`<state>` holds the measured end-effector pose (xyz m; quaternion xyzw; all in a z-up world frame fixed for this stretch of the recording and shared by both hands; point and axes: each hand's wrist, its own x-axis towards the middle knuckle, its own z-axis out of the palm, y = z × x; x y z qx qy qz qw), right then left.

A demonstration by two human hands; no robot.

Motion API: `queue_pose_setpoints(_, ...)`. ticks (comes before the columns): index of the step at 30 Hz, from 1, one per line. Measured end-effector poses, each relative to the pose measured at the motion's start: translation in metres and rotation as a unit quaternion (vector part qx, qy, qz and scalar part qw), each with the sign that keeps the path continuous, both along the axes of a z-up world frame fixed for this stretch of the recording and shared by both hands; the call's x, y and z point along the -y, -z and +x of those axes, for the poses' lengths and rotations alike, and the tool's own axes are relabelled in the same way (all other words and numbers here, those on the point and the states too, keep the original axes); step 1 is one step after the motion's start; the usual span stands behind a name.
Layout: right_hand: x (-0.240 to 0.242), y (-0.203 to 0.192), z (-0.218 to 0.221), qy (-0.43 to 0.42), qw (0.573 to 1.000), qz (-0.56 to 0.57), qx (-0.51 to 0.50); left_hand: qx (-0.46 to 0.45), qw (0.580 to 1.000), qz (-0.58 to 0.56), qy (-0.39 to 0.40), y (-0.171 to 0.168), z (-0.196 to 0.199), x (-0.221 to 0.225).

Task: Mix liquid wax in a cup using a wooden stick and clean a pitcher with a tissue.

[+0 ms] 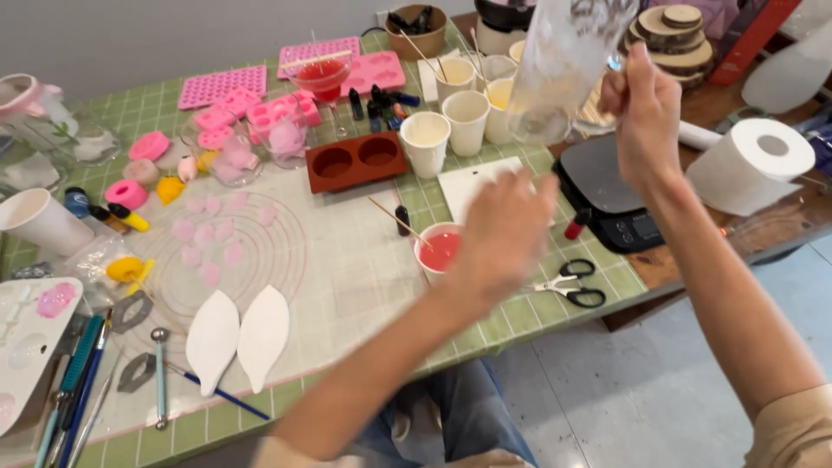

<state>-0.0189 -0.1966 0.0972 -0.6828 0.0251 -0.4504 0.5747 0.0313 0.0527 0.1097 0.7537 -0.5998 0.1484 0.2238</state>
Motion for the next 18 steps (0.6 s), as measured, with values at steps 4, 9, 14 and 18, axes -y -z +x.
queue_pose_setpoints(4,0.058,-0.024,0.046,-0.041,0.999,-0.014,0.015,0.037,0.998,-0.001,-0.054,-0.072,0.100,-0.013)
queue_pose_setpoints(9,0.139,-0.047,0.127,-0.111,0.993,-0.035,0.003,-0.052,0.989,-0.138,-0.019,-0.121,0.232,-0.003)
queue_pose_setpoints(14,0.219,-0.028,0.226,-0.093,0.992,-0.030,-0.078,-0.135,0.972,-0.192,-0.011,-0.116,0.315,0.053)
queue_pose_setpoints(18,0.247,-0.006,0.281,-0.081,0.982,0.000,-0.171,-0.157,0.965,-0.212,0.003,-0.103,0.347,0.093)
